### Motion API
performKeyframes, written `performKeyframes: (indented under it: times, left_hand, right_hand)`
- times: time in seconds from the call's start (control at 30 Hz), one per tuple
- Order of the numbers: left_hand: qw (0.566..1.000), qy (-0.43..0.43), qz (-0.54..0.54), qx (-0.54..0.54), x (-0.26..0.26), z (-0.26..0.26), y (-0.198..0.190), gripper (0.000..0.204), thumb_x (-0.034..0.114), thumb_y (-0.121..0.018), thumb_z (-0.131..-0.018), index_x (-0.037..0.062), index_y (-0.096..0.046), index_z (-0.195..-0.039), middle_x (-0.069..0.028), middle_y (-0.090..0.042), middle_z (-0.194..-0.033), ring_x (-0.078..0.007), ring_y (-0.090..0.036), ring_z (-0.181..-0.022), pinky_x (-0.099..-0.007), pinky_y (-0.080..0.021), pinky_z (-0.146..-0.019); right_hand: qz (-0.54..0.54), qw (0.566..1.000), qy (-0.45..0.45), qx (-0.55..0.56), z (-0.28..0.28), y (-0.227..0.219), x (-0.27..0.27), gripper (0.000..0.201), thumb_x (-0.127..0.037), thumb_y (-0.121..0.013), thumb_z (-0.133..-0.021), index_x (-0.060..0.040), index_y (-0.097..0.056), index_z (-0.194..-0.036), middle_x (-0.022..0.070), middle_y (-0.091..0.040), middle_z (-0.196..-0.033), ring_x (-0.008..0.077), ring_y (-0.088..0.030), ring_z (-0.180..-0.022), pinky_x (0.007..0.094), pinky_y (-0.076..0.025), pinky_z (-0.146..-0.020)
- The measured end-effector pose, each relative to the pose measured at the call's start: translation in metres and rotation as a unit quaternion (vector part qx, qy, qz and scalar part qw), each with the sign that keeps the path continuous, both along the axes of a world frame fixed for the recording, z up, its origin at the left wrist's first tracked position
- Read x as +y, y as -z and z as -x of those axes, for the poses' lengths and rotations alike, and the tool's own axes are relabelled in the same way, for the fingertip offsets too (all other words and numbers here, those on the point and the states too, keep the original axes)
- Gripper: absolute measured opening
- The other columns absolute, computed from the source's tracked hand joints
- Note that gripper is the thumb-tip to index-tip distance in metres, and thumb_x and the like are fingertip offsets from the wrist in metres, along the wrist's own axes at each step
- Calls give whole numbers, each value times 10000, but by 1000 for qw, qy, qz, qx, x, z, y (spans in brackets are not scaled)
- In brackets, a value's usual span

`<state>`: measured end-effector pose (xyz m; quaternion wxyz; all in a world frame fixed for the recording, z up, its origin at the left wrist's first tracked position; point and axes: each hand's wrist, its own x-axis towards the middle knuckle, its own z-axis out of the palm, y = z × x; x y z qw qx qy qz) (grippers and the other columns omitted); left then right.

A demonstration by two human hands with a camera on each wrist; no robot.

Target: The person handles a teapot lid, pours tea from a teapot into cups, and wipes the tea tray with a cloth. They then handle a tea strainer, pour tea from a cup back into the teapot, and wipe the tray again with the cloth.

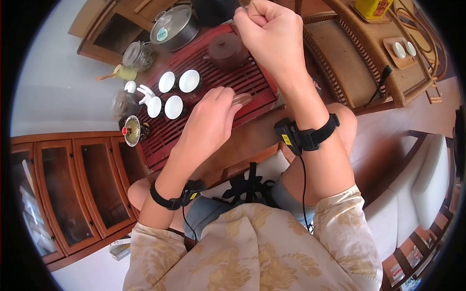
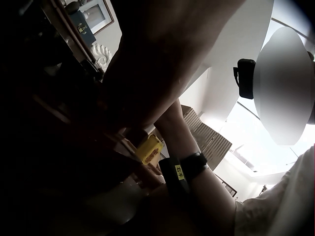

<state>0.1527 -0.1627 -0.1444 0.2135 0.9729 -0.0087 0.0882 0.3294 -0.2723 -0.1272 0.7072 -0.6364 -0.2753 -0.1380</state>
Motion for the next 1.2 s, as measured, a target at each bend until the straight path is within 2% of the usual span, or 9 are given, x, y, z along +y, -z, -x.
performKeyframes:
  times: [0.23, 0.33, 0.43, 0.6, 0.73, 0.83, 0.93, 1.03, 1.2]
  left_hand:
    - [998, -33, -18, 41, 11, 34, -11, 154, 51, -708, -1033, -48, -597, -1073, -249, -653, -1049, -478, -635, -1024, -557, -527, -871]
    - [999, -27, -20, 34, 13, 36, -11, 155, 54, -709, -1032, -47, -599, -1073, -247, -653, -1051, -477, -635, -1026, -558, -527, -873]
    - [999, -14, -23, 26, 10, 26, -14, 154, 53, -711, -1030, -47, -601, -1067, -250, -655, -1057, -478, -638, -1030, -560, -532, -880]
    - [999, 28, 11, -24, -10, -8, -2, 159, 61, -736, -1014, -32, -636, -1096, -256, -650, -1048, -494, -641, -1000, -533, -533, -861]
    - [999, 29, 12, -21, -17, -16, 6, 166, 64, -734, -1015, -37, -631, -1097, -261, -644, -1041, -505, -635, -1002, -539, -528, -858]
    - [1000, 20, 6, 4, -6, -2, -1, 171, 69, -733, -1018, -39, -626, -1096, -269, -636, -1037, -515, -627, -998, -542, -524, -850]
    - [1000, -7, -4, 23, 9, 20, -3, 179, 75, -737, -1019, -30, -616, -1100, -264, -633, -1025, -517, -620, -988, -541, -518, -834]
    - [998, -38, -10, 55, 10, 32, -10, 149, 63, -722, -1027, -38, -623, -1075, -231, -653, -1033, -467, -639, -1005, -552, -533, -872]
    - [998, 59, -4, -10, 9, 12, -21, 152, -14, -719, -962, 3, -754, -1109, -172, -733, -1075, -393, -695, -1042, -501, -568, -933]
  right_hand:
    - [9, 1000, -10, 13, 0, 0, 1, 436, -59, -740, -991, -4, -419, -701, 74, -332, -613, 75, -328, -636, 348, -342, -522]
    - [14, 998, 41, -36, -8, 12, 11, 335, -130, -755, -898, -17, -533, -674, 168, -466, -583, 363, -416, -532, 408, -488, -559]
    - [6, 999, 32, -31, -10, 13, 11, 343, -128, -752, -903, -14, -520, -678, 160, -447, -583, 331, -381, -537, 398, -482, -558]
    - [13, 999, 37, -26, -9, 12, 11, 337, -123, -748, -905, -14, -522, -679, 164, -450, -586, 339, -389, -538, 403, -486, -561]
    - [10, 998, 44, -38, -8, 10, 9, 330, -128, -747, -905, -18, -533, -679, 171, -464, -588, 363, -407, -537, 411, -495, -565]
    - [4, 1000, -6, 3, -1, 0, 0, 440, -65, -742, -993, -8, -420, -699, 72, -328, -615, 74, -325, -636, 347, -343, -523]
    - [15, 999, 33, -25, -8, 11, 9, 330, -133, -748, -906, -22, -537, -678, 175, -476, -589, 386, -423, -542, 417, -501, -568]
    - [14, 999, 38, -25, -7, 12, 11, 332, -133, -749, -908, -25, -535, -678, 175, -481, -589, 396, -428, -548, 417, -500, -568]
    - [20, 999, 25, -11, -6, 9, 6, 332, -134, -752, -908, -27, -539, -677, 177, -486, -593, 400, -435, -552, 421, -499, -566]
